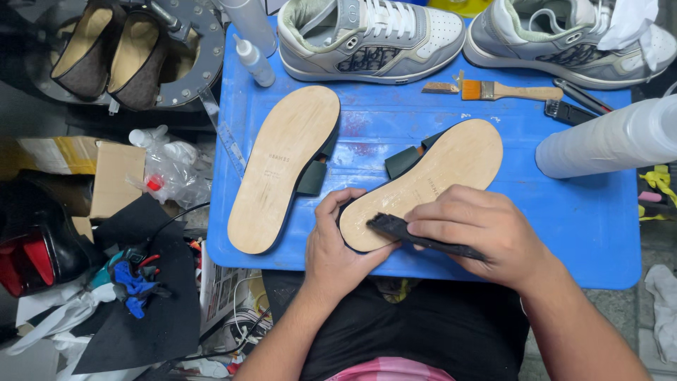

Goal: The person applies a clear liquid adhesive to the surface of two shoe insoles using a brush and a squeeze bottle. They repeatedly squeeze the liquid onto the insoles and spread it evenly with the brush, working on one insole at a time on a blue workbench.

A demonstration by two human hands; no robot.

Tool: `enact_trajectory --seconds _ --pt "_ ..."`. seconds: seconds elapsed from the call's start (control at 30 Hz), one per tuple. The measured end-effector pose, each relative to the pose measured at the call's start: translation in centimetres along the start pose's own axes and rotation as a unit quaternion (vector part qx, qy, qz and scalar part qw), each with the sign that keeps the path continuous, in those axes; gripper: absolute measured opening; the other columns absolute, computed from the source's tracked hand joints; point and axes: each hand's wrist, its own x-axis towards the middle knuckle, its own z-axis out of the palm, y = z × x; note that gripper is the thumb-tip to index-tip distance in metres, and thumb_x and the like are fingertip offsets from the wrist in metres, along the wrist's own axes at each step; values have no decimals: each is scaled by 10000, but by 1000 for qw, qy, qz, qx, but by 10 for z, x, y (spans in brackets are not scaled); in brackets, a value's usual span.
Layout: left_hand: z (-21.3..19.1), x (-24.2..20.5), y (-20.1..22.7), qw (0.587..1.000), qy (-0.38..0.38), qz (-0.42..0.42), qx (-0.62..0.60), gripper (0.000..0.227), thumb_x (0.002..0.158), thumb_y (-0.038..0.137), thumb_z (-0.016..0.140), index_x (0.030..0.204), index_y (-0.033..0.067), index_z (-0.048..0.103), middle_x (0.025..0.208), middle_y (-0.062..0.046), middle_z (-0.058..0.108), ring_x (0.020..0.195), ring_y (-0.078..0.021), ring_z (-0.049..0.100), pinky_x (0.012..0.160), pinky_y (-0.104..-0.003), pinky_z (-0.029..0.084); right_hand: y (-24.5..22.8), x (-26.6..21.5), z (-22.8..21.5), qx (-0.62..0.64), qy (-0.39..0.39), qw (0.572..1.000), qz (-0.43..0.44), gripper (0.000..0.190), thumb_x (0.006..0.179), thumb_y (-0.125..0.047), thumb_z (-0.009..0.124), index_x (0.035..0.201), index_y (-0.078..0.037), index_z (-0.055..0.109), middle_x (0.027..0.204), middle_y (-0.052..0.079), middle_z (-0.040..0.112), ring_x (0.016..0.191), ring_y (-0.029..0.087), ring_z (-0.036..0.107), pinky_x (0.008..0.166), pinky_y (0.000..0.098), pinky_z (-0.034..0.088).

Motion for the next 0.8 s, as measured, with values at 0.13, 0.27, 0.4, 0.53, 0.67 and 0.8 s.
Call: enact_trajectory --seconds 0.13,0.27,0.4,0.53,0.67,0.8 --pt "0 3 2 1000 8 24 -5 965 681 299 974 1381 44 360 1295 -141 668 1150 -302 729 950 -380 591 9 14 13 1 4 1000 -30 414 697 -16 710 1108 -58 738 1148 74 731 844 261 668 724 375 557" --pt "0 2 -1 1000 -1 16 2 978 680 311 979 1385 44 357 1289 -138 669 1147 -299 730 945 -380 592 14 14 14 8 -22 1000 -19 448 664 15 689 1095 -89 750 1157 54 745 858 253 679 744 372 561" --pt "0 2 -1 1000 2 27 -3 979 701 311 971 1395 39 337 1315 -143 658 1172 -302 723 961 -381 589 20 8 -2 52 -40 998 11 491 616 10 665 1088 -93 745 1162 41 740 906 247 698 795 373 569" --pt "-1 1 -1 1000 0 25 3 981 697 307 972 1395 43 335 1315 -144 662 1172 -303 724 959 -381 588 20 11 4 49 -29 998 7 491 616 18 687 1089 -97 756 1157 40 742 869 243 683 769 372 560" --pt "0 3 -1 1000 -2 19 15 1006 680 306 977 1389 39 316 1308 -148 661 1170 -312 713 952 -387 579 18 16 13 30 -43 999 -10 500 620 25 701 1100 -96 768 1166 49 745 845 246 672 739 371 551" --pt "0 2 -1 1000 -7 15 2 994 701 303 970 1398 45 310 1318 -145 661 1174 -305 723 962 -384 586 19 8 -4 50 -63 996 31 547 544 23 659 1062 -114 768 1153 20 758 844 235 677 753 363 561"
